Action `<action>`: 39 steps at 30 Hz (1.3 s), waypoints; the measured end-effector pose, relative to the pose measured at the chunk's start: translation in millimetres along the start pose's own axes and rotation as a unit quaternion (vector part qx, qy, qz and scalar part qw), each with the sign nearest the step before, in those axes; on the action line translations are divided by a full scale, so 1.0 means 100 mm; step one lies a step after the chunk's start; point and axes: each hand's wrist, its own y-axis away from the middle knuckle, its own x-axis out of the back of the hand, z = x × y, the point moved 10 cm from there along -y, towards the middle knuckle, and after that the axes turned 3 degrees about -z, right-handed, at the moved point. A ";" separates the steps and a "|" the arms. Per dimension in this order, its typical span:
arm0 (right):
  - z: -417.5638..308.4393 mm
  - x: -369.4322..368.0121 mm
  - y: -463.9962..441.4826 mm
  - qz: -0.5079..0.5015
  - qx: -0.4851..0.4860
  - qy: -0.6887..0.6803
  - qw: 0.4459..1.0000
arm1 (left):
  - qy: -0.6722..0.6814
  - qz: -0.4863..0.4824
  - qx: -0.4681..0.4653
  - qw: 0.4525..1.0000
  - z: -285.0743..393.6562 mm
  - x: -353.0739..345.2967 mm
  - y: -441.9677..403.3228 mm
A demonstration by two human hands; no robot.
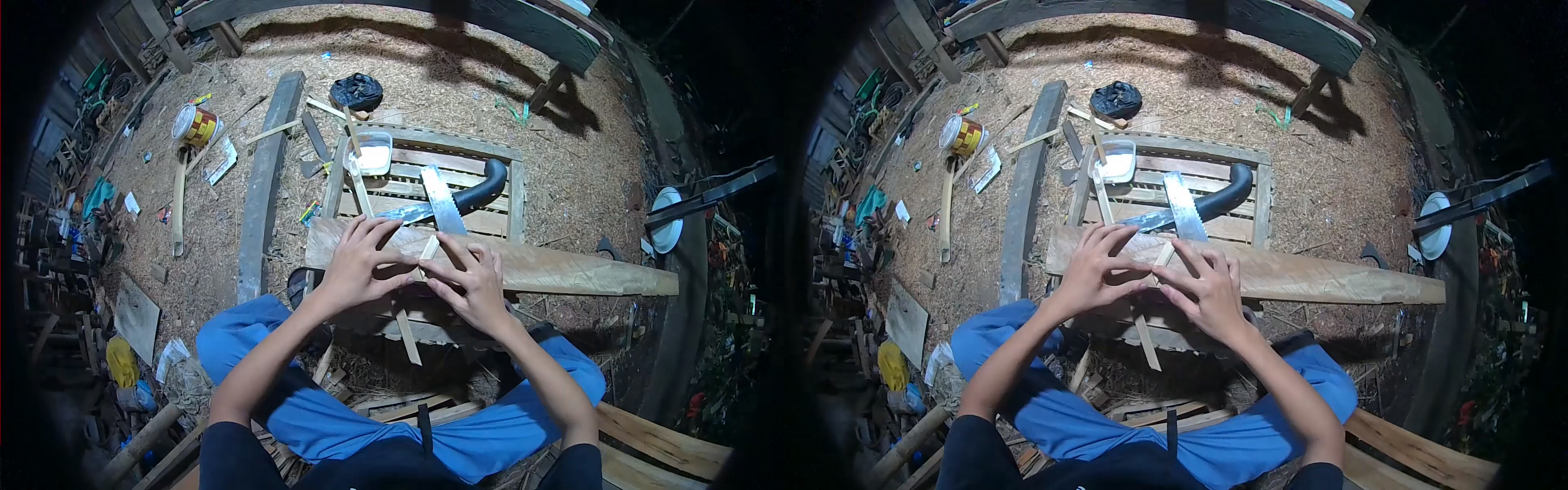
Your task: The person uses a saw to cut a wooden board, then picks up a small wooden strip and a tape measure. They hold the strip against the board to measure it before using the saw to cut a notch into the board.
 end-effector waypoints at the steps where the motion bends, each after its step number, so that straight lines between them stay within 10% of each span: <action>1: 0.00 -0.01 0.00 0.000 0.005 0.011 1.000 | 0.006 0.001 0.007 1.000 -0.02 0.00 0.00; 11: -0.01 -0.06 0.02 -0.001 0.018 0.041 0.999 | 0.134 -0.073 0.096 0.984 -0.55 -0.03 0.08; 19: -0.07 -0.03 0.02 0.010 0.038 0.068 0.997 | -0.166 -0.022 -0.023 0.986 0.06 0.08 0.06; 39: -0.04 0.00 0.01 0.006 0.016 0.038 0.999 | -0.133 -0.003 -0.017 0.991 0.06 0.14 0.01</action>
